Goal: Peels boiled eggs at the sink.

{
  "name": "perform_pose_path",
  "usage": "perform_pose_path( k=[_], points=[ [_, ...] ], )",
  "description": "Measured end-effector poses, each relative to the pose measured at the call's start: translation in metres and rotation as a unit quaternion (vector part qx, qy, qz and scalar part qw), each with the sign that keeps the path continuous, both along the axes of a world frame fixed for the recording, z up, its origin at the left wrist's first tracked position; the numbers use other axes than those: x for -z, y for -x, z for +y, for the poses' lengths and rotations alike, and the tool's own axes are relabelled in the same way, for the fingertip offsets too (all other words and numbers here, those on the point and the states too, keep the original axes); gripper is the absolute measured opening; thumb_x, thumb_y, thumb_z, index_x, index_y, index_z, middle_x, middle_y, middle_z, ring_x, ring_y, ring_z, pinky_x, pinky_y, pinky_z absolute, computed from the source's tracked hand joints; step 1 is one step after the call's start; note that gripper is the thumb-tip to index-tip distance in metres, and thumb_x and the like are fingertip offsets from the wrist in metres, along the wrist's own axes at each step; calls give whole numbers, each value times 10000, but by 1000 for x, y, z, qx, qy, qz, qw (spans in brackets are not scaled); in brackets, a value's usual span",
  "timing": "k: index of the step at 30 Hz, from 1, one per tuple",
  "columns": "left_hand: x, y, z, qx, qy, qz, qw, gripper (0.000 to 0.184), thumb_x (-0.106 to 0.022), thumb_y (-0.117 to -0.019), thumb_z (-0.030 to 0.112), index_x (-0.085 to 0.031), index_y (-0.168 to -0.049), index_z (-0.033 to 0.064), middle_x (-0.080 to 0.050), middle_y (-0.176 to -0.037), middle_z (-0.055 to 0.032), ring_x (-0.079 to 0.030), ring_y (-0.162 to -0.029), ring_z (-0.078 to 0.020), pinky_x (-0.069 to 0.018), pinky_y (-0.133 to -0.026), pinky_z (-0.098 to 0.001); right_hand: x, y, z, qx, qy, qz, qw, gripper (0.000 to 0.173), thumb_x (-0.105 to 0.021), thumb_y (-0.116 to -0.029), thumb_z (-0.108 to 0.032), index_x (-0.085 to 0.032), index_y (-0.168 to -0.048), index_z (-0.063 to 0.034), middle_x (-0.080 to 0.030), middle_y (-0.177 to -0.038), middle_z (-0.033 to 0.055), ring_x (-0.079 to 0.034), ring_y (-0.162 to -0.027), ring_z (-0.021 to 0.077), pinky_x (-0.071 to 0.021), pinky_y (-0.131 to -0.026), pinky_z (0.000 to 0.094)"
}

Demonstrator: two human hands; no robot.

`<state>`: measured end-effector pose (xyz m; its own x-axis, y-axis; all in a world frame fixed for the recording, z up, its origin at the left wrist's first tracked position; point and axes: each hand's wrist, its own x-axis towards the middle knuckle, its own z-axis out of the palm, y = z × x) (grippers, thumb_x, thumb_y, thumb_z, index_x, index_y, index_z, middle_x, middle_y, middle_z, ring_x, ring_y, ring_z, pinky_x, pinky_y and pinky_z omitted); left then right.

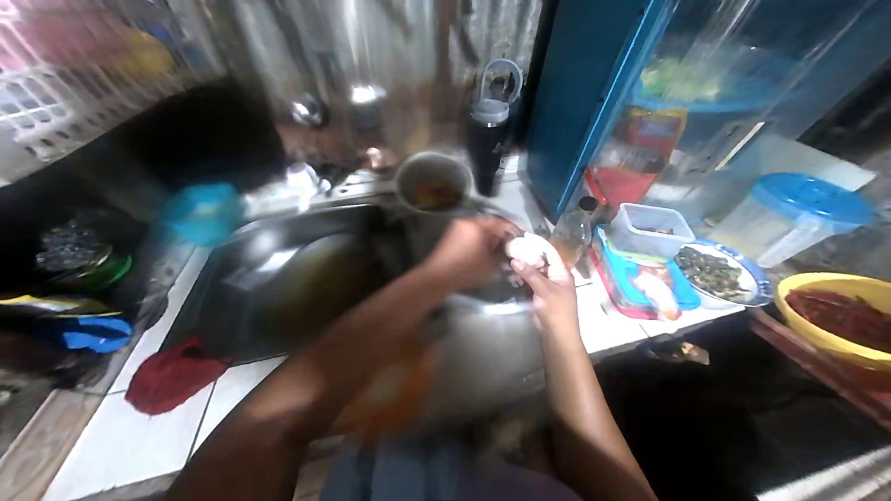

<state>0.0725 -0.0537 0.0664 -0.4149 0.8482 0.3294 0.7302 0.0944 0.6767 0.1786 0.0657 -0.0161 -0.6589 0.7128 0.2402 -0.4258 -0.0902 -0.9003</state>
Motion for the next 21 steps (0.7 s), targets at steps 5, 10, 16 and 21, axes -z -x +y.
perform_pose_path(
  k=[5, 10, 16, 21],
  points=[
    [12, -4, 1, 10, -89, 93, 992, 185, -648, -951, 24, -770, -1086, -13, -737, -1035, -175, -715, -915, -230, -579, -855, -359, 0, 0, 2, -27, -10, 28, 999, 445, -620, -902, 65, -531, -1338, 83, -732, -1010, 86, -737, -882, 162, -630, -838, 319],
    [28, -8, 5, -2, -154, 209, 966, 186, -616, -939, -11, -767, -1043, -45, -746, -1006, -195, -740, -921, -291, -592, -869, -386, -3, -4, -1, -11, -5, 30, 999, 380, -635, -892, 78, -551, -1262, 61, -717, -959, 54, -736, -829, 142, -642, -795, 313],
    [27, -18, 15, -65, -210, 259, 941, 151, -623, -923, -13, -763, -978, -22, -739, -927, -169, -734, -847, -274, -598, -814, -371, 0, -8, 8, -32, -39, 58, 997, 518, -692, -805, 93, -524, -1289, 18, -712, -1036, 43, -709, -901, 106, -609, -824, 282],
    [19, -9, 18, -117, -133, 168, 970, 171, -628, -966, 32, -763, -1063, -8, -740, -1000, -180, -731, -915, -291, -592, -854, -438, 0, -12, 20, -37, -69, 51, 996, 545, -703, -777, 111, -501, -1276, 26, -700, -1171, 99, -708, -991, 128, -605, -849, 275]
  ],
)
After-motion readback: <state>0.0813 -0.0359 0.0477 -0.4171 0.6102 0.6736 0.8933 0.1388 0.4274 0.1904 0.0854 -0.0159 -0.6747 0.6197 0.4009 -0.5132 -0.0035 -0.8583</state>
